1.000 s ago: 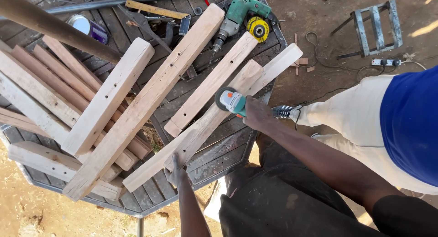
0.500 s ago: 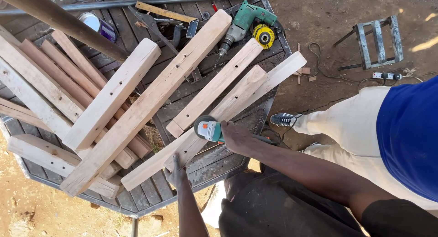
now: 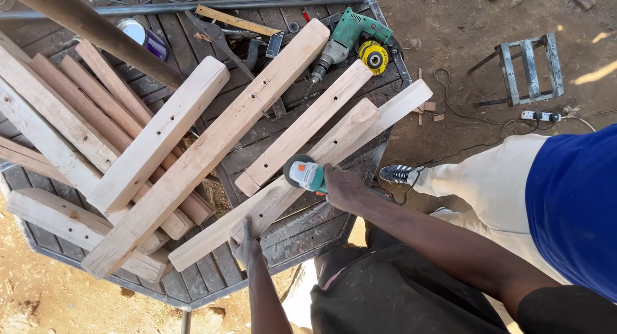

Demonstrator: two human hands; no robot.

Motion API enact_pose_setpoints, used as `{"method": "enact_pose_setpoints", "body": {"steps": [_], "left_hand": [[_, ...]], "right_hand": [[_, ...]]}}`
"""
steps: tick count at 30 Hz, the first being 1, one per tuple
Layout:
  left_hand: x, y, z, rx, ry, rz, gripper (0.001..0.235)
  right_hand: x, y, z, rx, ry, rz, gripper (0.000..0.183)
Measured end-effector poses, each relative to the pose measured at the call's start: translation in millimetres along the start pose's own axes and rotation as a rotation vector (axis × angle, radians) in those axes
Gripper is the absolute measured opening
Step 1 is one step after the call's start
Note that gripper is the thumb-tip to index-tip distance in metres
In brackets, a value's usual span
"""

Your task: Sanding the surfaces of multiple wooden planks using a handheld angle grinder with a sanding disc attachment.

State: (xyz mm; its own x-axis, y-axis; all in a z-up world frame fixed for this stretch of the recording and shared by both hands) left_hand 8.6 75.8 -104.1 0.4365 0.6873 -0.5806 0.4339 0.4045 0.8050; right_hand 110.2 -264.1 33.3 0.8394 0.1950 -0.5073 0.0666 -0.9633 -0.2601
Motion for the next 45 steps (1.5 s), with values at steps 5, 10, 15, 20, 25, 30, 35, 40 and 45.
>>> {"method": "enact_pose_setpoints", "body": {"steps": [5,10,15,20,25,30,35,40,45], "left_hand": [[-14.2,22.7,12.7,0.036,-0.024,0.021,0.093],[-20.8,30.2,16.4,0.084,-0.058,0.032,0.096],[-35.4,48.7,22.8,0.095,-0.088,0.005,0.095],[-28.3,44.7,20.4,0.181,-0.173,0.006,0.105],[9.2,17.0,10.5,0.501,-0.420,-0.043,0.149],[16.5,16.1,14.8,0.685,-0.472,0.048,0.143],[26.2,22.4,21.7,0.770,-0.404,0.152,0.134],[10.1,50.1,30.1,0.821,-0.371,0.317,0.116],[-2.8,64.3,27.9,0.817,-0.371,0.370,0.118]], "right_hand": [[-15.3,39.5,-33.0,0.064,0.026,0.097,0.052],[-16.9,82.5,-22.7,0.103,-0.056,0.268,0.069],[-15.2,81.3,-21.3,0.100,-0.074,0.285,0.074],[-1.7,57.9,-3.7,0.072,-0.072,0.192,0.066],[7.5,33.1,-0.7,0.029,-0.083,0.138,0.058],[9.1,16.9,-6.3,-0.052,-0.106,0.091,0.053],[9.9,-9.2,-2.5,-0.081,-0.128,0.026,0.049],[13.9,-33.9,3.6,-0.131,-0.150,-0.045,0.045],[17.6,-53.6,21.1,-0.180,-0.090,-0.109,0.045]]}}
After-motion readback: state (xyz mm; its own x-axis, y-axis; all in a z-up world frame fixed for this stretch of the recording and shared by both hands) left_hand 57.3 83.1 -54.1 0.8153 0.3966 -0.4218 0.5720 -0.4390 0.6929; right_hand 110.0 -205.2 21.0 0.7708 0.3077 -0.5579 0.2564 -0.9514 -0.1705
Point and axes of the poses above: each hand's wrist, its own x-axis towards the middle knuckle, its own z-axis out of the palm, y = z × x, the point moved 7 cm from there along x, towards the middle knuckle, and after that the axes turned 13 degrees about -x, right-handed, at the moved point
